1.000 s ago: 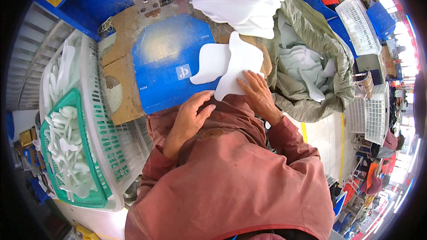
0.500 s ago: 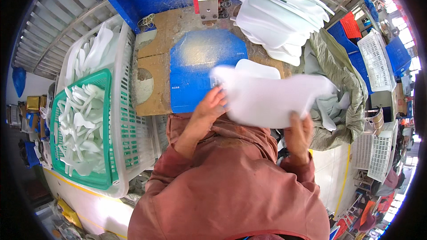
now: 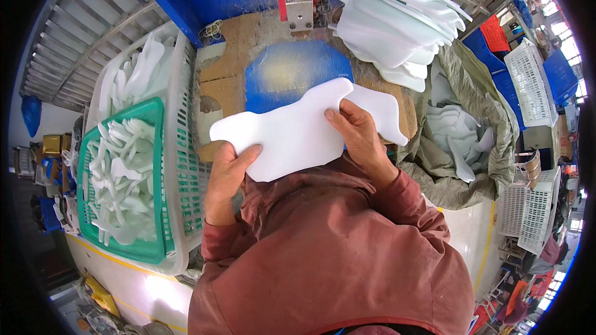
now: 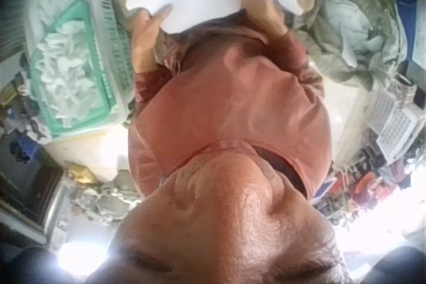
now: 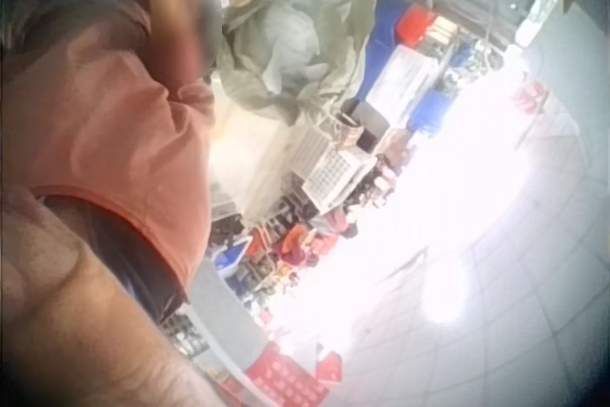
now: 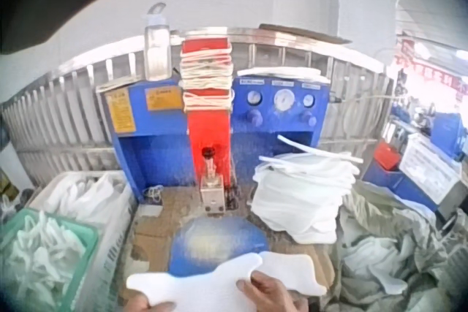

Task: The person repeatedly picks white foam insoles and small white foam inserts, aligns them, and presses them together using a blue press machine. The person places the assembled insoles into a green basket. The process is repeated for multiple units.

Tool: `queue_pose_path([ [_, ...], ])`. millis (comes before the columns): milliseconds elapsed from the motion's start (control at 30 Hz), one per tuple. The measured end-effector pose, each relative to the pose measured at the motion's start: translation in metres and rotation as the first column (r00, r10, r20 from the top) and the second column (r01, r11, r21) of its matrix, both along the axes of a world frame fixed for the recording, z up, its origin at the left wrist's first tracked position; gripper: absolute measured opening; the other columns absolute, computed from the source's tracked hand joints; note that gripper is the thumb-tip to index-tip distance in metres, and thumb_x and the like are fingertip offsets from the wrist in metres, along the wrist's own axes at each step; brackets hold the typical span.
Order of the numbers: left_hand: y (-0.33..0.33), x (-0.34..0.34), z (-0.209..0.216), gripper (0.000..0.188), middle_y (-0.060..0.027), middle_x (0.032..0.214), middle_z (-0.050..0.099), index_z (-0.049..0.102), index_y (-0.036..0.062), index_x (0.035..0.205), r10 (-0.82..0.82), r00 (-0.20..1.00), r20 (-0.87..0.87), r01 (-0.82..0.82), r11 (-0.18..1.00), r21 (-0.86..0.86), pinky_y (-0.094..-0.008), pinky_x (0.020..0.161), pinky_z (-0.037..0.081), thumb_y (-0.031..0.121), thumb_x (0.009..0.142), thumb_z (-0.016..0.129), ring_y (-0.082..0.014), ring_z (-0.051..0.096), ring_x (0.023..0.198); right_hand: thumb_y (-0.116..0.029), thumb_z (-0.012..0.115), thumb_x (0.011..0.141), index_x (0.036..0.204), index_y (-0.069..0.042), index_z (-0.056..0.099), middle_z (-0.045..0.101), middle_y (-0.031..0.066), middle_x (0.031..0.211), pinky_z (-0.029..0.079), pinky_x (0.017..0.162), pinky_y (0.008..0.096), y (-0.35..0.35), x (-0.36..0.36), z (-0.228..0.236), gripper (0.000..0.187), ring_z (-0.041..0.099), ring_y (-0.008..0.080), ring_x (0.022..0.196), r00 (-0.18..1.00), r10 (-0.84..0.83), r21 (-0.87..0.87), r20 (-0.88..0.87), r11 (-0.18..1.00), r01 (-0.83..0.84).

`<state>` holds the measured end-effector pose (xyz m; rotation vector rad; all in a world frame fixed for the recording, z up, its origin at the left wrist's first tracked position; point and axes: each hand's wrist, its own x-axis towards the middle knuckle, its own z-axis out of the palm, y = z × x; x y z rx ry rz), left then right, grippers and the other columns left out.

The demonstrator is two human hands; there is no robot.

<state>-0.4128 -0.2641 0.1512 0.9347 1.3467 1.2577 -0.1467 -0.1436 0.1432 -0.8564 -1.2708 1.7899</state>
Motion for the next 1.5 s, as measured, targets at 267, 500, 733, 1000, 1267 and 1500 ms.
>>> queue_pose_path([
  [267, 0.018, -0.017, 0.019, 0.045, -0.0113, 0.129, 0.071, 0.060, -0.0040, 0.140, 0.225, 0.974, 0.002, -0.224, 0.972, 0.076, -0.0341, 0.099, 0.055, 0.004, 0.098, 0.072, -0.0190, 0.068, 0.116, -0.014, 0.065, 0.108, 0.127, 0.002, 0.065, 0.070, 0.0009, 0.102, 0.051, 0.074, 0.0226, 0.040, -0.045, -0.002, 0.025, 0.062, 0.0048, 0.088, 0.983, -0.046, -0.014, -0.179, 0.999, 0.045],
  [500, 0.037, -0.033, 0.031, 0.048, -0.0114, 0.131, 0.070, 0.058, -0.0013, 0.144, 0.294, 0.950, 0.107, -0.306, 0.944, 0.121, -0.0350, 0.100, 0.055, 0.001, 0.098, 0.070, -0.0201, 0.069, 0.117, -0.018, 0.064, 0.108, 0.126, 0.004, 0.066, 0.070, 0.0019, 0.104, 0.053, 0.075, 0.0231, 0.062, -0.075, -0.001, 0.029, 0.063, 0.0053, 0.088, 0.979, -0.048, -0.100, -0.200, 0.995, 0.029],
  [733, 0.047, -0.041, 0.033, 0.049, -0.0120, 0.131, 0.070, 0.057, -0.0018, 0.144, 0.314, 0.948, 0.057, -0.319, 0.940, 0.121, -0.0350, 0.100, 0.055, 0.002, 0.098, 0.070, -0.0202, 0.069, 0.116, -0.020, 0.065, 0.108, 0.126, 0.004, 0.067, 0.071, 0.0019, 0.103, 0.054, 0.075, 0.0239, 0.072, -0.079, -0.003, 0.030, 0.064, 0.0065, 0.088, 0.967, -0.048, -0.083, -0.252, 0.996, 0.028],
  [1000, 0.066, -0.035, 0.038, 0.048, -0.0133, 0.134, 0.067, 0.055, -0.0037, 0.146, 0.248, 0.967, 0.061, -0.254, 0.960, 0.116, -0.0340, 0.102, 0.054, 0.006, 0.101, 0.067, -0.0206, 0.067, 0.120, -0.020, 0.067, 0.108, 0.136, 0.005, 0.066, 0.073, 0.0034, 0.108, 0.054, 0.076, 0.0226, 0.081, -0.066, -0.004, 0.037, 0.066, 0.0067, 0.089, 0.962, -0.084, -0.063, -0.261, 0.996, 0.070],
  [1267, 0.095, -0.024, 0.038, 0.042, -0.0107, 0.124, 0.072, 0.061, -0.0033, 0.139, 0.171, 0.977, 0.127, -0.187, 0.975, 0.123, -0.0315, 0.096, 0.054, 0.005, 0.099, 0.070, -0.0163, 0.069, 0.110, -0.017, 0.067, 0.107, 0.132, 0.006, 0.067, 0.073, 0.0019, 0.106, 0.054, 0.076, 0.0222, 0.095, -0.047, 0.002, 0.033, 0.065, 0.0060, 0.087, 0.961, -0.182, 0.007, -0.210, 0.982, 0.188],
  [1500, 0.119, -0.013, 0.031, 0.036, -0.0113, 0.121, 0.072, 0.063, -0.0035, 0.132, 0.073, 0.996, 0.055, -0.079, 0.990, 0.114, -0.0306, 0.093, 0.054, 0.007, 0.099, 0.071, -0.0155, 0.069, 0.107, -0.018, 0.069, 0.107, 0.132, 0.006, 0.068, 0.071, 0.0002, 0.105, 0.051, 0.076, 0.0221, 0.105, -0.024, 0.013, 0.035, 0.061, 0.0060, 0.087, 0.951, -0.308, 0.156, -0.024, 0.939, 0.308],
])
